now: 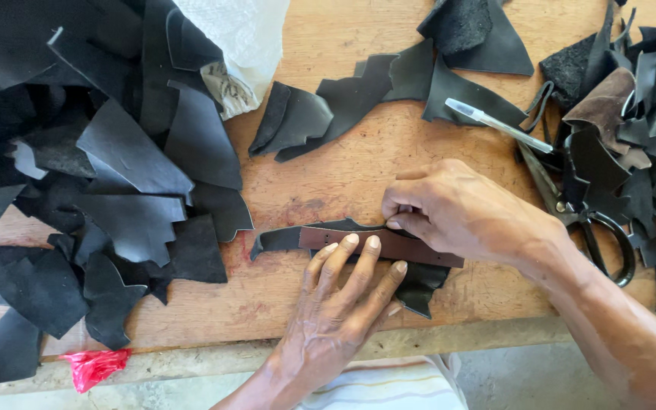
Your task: The person aligns a brown leather template on a black leather piece, marks the outline with a pen, and cuts the leather with shears. The person repeats this process for multiple pieces on a wooden workbench.
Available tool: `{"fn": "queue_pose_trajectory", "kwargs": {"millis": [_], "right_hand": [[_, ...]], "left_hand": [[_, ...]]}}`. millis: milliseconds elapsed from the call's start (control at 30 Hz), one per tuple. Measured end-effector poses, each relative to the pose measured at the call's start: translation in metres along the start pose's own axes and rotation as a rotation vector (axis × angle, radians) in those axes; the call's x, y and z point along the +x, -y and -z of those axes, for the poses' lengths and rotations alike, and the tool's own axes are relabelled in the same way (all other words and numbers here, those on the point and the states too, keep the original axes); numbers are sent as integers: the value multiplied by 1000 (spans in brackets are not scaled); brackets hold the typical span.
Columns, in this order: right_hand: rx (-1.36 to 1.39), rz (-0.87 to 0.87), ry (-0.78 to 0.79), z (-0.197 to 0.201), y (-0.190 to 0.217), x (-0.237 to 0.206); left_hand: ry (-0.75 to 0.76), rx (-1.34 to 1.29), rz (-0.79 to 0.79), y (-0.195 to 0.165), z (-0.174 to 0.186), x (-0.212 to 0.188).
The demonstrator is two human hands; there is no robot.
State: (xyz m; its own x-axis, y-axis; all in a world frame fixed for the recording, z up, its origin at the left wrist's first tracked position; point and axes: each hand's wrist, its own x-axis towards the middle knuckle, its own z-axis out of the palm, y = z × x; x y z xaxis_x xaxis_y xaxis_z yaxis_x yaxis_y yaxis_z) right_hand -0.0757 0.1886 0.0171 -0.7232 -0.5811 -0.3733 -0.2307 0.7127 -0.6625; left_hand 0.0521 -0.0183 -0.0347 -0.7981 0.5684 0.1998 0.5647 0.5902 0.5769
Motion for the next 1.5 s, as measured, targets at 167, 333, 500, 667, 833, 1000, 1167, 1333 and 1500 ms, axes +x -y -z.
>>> {"fn": "queue_pose_trajectory", "kwargs": {"millis": [167, 333, 500, 667, 833, 1000, 1167, 1333, 1500], "right_hand": [[-15, 61, -20, -2, -4, 1], [-5, 123, -106, -7, -10, -7], [-16, -24, -200, 2, -16, -40], [-52, -42, -307, -12, -13, -87], [64, -427, -418, -57, 4, -113], [158, -441, -595, -74, 1, -115], [48, -173, -567, -49, -6, -80], [-35, -73, -327, -35, 0, -48], [-130, -124, -282, -34, -10, -53]], "left_hand": [[73, 28, -4, -1, 1, 2], [172, 99, 17, -7, 2, 7], [188, 132, 21, -12, 1, 8], [151, 110, 21, -10, -4, 4], [134, 101, 24, -7, -9, 2], [142, 122, 30, -9, -8, 0], [148, 96, 34, -11, -4, 0], [142, 88, 31, -12, 0, 2], [77, 85, 29, -9, -5, 0]]}}
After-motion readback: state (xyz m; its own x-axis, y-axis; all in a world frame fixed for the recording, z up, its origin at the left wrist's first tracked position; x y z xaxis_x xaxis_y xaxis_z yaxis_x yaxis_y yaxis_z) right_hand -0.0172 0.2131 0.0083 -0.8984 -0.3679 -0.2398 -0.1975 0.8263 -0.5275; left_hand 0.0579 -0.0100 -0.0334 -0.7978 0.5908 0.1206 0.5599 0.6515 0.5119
